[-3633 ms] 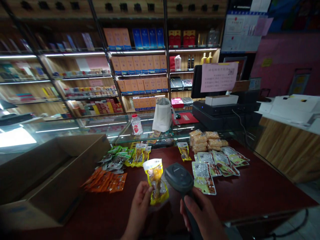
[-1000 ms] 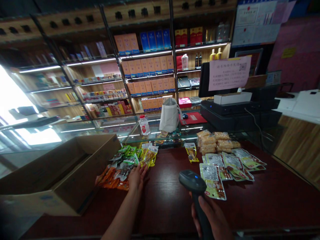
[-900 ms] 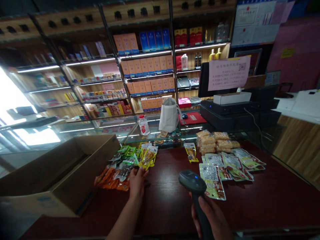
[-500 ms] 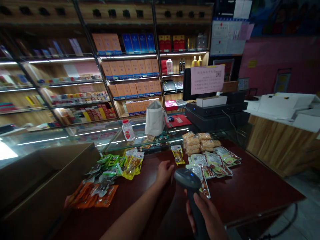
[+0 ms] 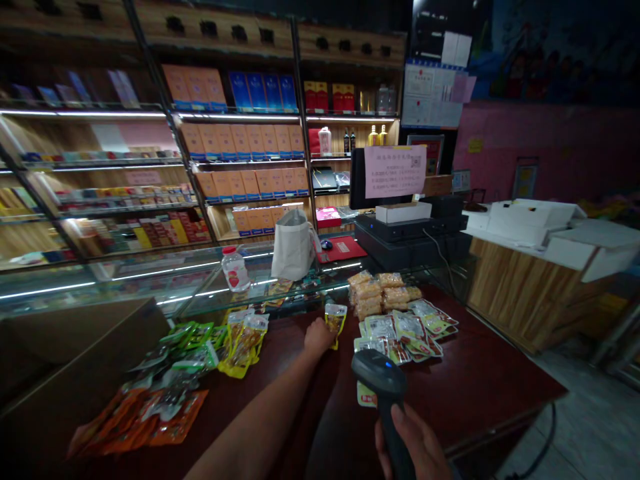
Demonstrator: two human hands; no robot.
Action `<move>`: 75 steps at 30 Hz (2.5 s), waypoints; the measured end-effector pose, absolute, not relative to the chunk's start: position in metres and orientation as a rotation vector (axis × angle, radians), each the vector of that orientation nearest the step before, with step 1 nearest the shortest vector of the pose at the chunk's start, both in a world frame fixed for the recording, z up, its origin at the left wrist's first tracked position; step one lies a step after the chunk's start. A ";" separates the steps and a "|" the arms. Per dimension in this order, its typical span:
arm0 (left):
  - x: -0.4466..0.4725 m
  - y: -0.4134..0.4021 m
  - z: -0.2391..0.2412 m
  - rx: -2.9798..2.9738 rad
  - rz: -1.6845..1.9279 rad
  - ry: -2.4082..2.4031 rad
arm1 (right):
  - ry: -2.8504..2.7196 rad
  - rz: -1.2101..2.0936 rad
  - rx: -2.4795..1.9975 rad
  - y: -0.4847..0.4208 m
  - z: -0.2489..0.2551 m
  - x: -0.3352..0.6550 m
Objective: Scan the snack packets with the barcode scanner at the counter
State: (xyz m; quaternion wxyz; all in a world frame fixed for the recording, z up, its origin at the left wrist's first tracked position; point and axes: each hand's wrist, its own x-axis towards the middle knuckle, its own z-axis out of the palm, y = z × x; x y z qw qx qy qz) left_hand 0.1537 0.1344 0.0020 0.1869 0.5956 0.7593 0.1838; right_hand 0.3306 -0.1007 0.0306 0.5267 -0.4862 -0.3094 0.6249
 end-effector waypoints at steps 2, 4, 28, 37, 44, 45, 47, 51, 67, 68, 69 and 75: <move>0.136 0.121 0.000 1.681 0.507 2.105 | -0.742 1.525 -1.146 -0.098 0.027 0.331; 0.116 0.103 -0.002 1.661 0.510 2.097 | -0.767 1.572 -1.114 -0.095 0.025 0.329; 0.052 -0.048 -0.009 0.904 1.194 1.326 | -0.776 1.598 -1.013 -0.104 0.038 0.299; 0.053 -0.067 0.003 0.851 1.346 1.250 | -0.848 1.569 -0.921 -0.110 0.065 0.282; 0.053 -0.072 0.007 0.839 1.388 1.232 | -0.968 1.538 -0.879 -0.109 0.077 0.274; 0.054 -0.071 0.007 0.835 1.388 1.228 | -0.975 1.537 -0.876 -0.108 0.077 0.273; 0.055 -0.072 0.008 0.829 1.390 1.205 | -0.984 1.540 -0.879 -0.107 0.077 0.271; 0.057 -0.074 0.012 0.816 1.411 1.131 | -0.977 1.559 -0.886 -0.106 0.077 0.269; -0.012 -0.001 0.045 0.828 1.417 1.601 | -0.901 1.612 -0.876 -0.108 0.058 0.283; -0.022 0.011 0.052 0.835 1.386 1.648 | -0.893 1.607 -0.888 -0.109 0.058 0.283; -0.031 0.023 0.058 0.843 1.348 1.699 | -0.885 1.601 -0.899 -0.111 0.057 0.284; -0.051 0.059 0.066 0.979 1.065 2.043 | -0.872 1.596 -0.943 -0.116 0.057 0.284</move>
